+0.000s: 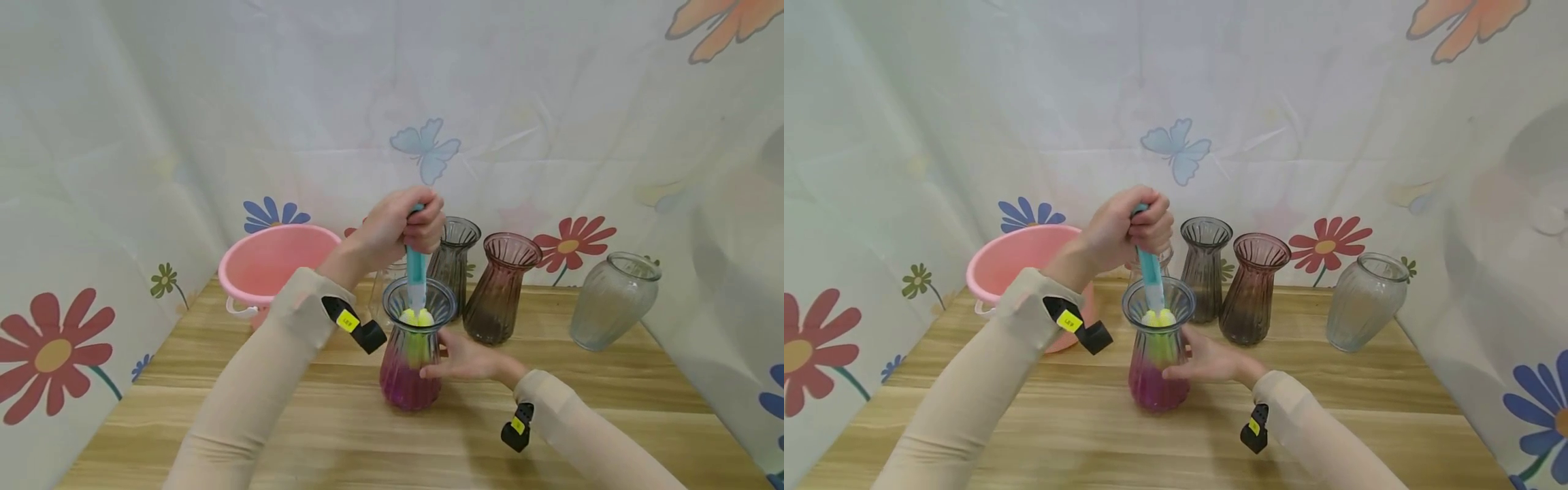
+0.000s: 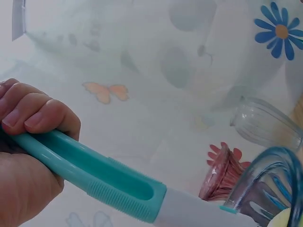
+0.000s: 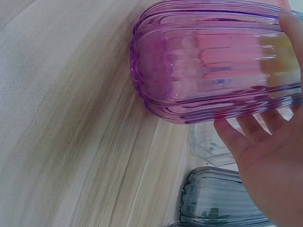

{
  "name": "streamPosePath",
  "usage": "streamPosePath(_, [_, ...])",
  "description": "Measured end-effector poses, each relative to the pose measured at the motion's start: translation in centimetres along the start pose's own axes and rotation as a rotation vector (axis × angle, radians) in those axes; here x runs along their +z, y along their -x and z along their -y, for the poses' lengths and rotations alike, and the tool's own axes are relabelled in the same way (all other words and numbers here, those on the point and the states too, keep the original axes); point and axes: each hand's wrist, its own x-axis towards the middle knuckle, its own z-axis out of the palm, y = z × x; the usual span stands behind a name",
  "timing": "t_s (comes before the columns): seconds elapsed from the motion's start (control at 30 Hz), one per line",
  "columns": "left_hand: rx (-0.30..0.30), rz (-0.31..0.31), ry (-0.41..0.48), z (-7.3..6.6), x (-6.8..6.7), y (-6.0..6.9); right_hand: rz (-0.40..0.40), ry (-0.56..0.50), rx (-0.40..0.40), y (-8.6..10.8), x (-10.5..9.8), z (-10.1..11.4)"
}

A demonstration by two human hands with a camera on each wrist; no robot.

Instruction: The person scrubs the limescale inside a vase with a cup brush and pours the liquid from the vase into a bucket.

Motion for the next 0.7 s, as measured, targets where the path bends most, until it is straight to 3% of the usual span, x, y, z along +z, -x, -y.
streamPosePath(0.13, [0.023,0.012,0.003,-0.6,-0.1,0.0,-0.001,-0.006,0.009,0.0,0.0,0.1])
streamPosePath(0.33, [0.021,-0.006,0.025,0.4,-0.8,0.4,0.001,0.004,0.04,0.1,-0.2,0.4])
streamPosePath(0.6, [-0.03,0.04,0.104,4.7,-1.4,0.9,0.007,-0.034,0.01,0.1,-0.2,0.3])
streamPosePath(0.7, [-0.08,0.057,0.09,6.1,-1.6,1.2,-0.007,-0.004,0.004,0.1,-0.1,0.2])
